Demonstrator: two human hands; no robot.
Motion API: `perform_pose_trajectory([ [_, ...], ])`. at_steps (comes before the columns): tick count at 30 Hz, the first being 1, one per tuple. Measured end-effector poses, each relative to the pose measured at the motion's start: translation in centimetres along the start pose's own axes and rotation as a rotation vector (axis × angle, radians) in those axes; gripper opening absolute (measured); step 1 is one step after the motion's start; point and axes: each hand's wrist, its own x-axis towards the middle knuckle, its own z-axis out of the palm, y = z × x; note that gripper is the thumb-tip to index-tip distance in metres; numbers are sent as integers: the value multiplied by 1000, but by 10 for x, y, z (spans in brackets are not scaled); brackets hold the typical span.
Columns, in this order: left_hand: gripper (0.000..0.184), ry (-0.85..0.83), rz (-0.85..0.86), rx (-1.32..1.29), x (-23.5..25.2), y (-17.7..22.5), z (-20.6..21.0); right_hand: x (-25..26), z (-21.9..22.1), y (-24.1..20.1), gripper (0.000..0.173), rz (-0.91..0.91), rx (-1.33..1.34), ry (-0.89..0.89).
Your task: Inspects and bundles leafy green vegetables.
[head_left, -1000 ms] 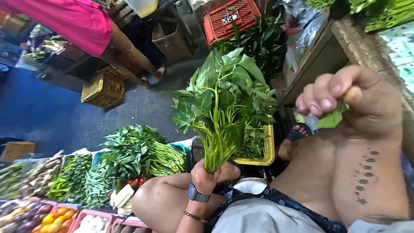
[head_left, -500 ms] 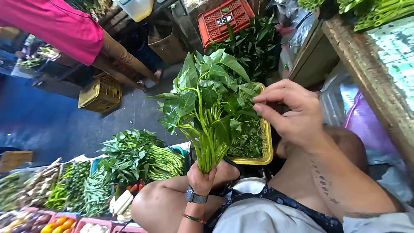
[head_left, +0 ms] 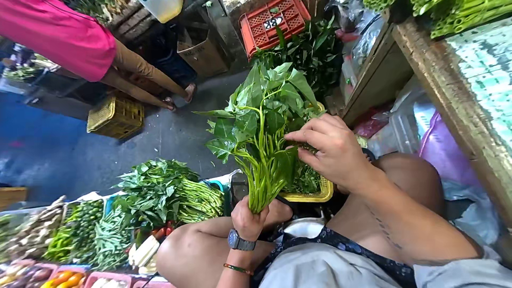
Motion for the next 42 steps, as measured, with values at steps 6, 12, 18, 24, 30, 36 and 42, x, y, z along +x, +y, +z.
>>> perform_pose_trajectory([
  [6, 42, -2, 2, 15, -2, 0, 1, 0, 3, 2, 34, 24, 5, -102],
  [12, 42, -4, -5, 20, -2, 0, 2, -1, 2, 3, 24, -56, -80, -116],
  [18, 43, -9, 8, 26, -3, 0, 2, 1, 3, 9, 16, -149, -108, -121],
  [24, 42, 2, 10, -8, -2, 0, 2, 0, 7, 4, 12, -123, 107, 105],
  [30, 42, 51, -47, -106, -3, -6, -5, 0, -64, 26, 10, 15, 695, 415],
  [36, 44, 78, -143, -209, 3, -4, -7, -2, -79, 31, 14, 39, 609, -112],
  [42, 44, 88, -210, -224, 5, -1, -5, 1, -63, 32, 20, 172, 399, -98],
])
